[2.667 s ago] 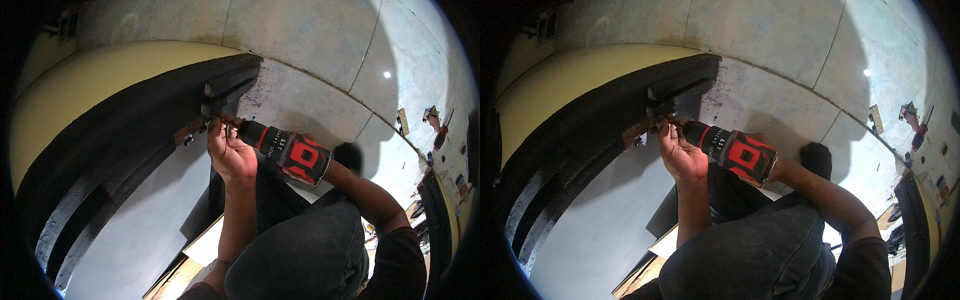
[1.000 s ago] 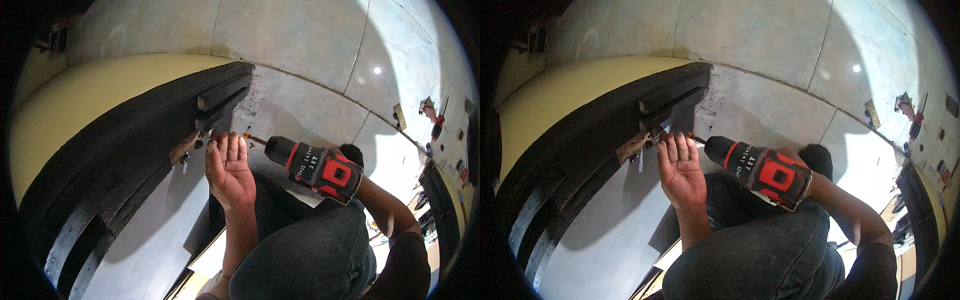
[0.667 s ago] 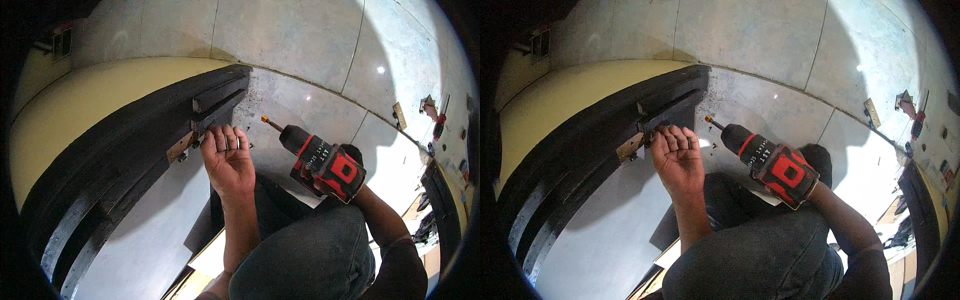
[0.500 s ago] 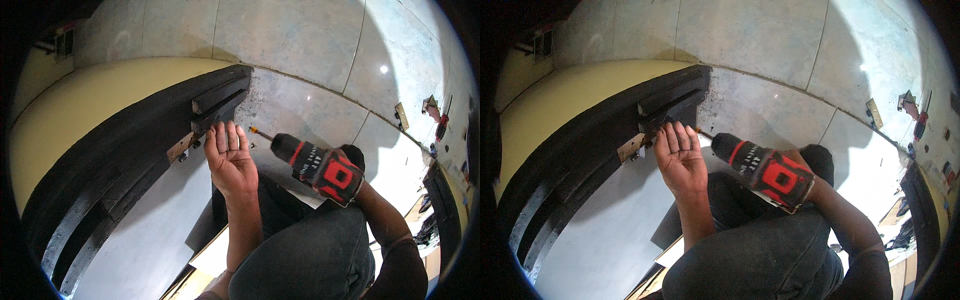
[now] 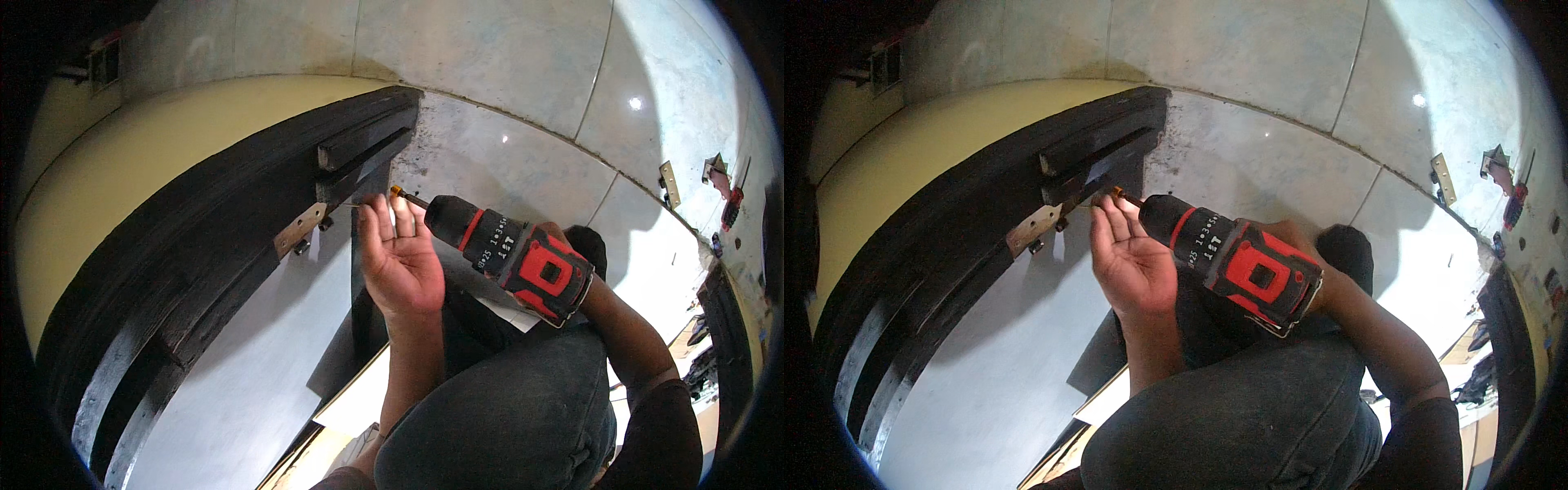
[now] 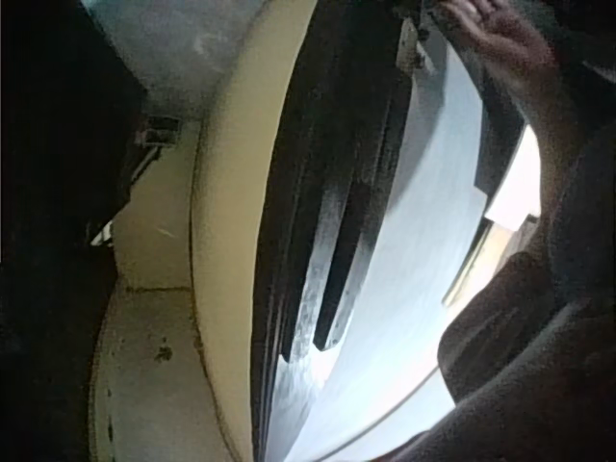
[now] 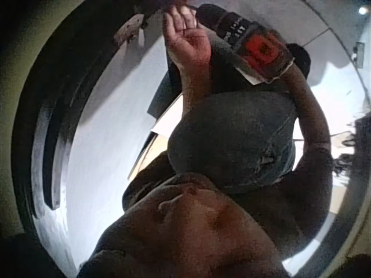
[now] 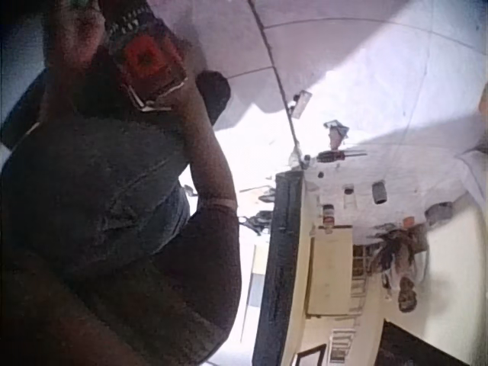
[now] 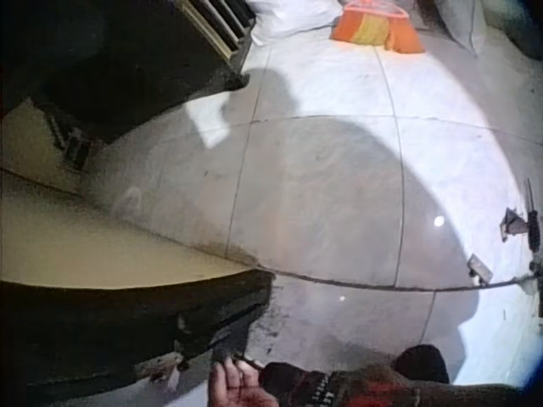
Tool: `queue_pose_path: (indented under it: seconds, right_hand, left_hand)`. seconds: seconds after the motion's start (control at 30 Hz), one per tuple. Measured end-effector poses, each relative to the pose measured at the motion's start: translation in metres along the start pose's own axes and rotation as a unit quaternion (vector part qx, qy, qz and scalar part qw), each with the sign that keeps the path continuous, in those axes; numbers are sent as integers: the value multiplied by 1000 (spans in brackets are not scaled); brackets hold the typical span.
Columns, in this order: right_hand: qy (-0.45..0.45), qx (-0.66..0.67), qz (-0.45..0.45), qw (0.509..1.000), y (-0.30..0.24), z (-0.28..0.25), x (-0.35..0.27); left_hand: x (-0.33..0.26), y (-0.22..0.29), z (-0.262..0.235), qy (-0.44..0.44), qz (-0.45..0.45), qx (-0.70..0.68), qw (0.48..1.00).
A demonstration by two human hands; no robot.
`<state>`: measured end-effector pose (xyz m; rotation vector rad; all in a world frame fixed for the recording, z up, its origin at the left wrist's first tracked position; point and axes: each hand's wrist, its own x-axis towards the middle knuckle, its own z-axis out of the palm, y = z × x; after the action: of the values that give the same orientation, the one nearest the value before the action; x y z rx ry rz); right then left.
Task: The person uses a cordless drill to drive screws into a metal hinge attached to a dark wooden door frame. They repeatedly pick up screws from a small container on the floor and secure the hinge in place.
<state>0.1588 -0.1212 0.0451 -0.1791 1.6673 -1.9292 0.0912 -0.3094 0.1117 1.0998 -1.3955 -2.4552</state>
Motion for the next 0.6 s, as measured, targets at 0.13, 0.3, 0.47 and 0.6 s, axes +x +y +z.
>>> queue_pose_path:
  seconds: [0.13, 0.3, 0.47, 0.6]
  right_hand:
    - [-28, 42, 40, 998, 7, -2, 1]
    - [-5, 109, 72, 991, 18, 3, 3]
    - [-15, 28, 36, 999, 20, 4, 0]
    - [-9, 135, 77, 988, 15, 3, 1]
  left_hand:
    - [10, 12, -1, -64, -42, -39, 996]
    - [12, 14, -5, -34, -36, -44, 998]
    - [16, 12, -4, -83, -18, -42, 996]
    - [12, 12, 1, 12, -5, -3, 1000]
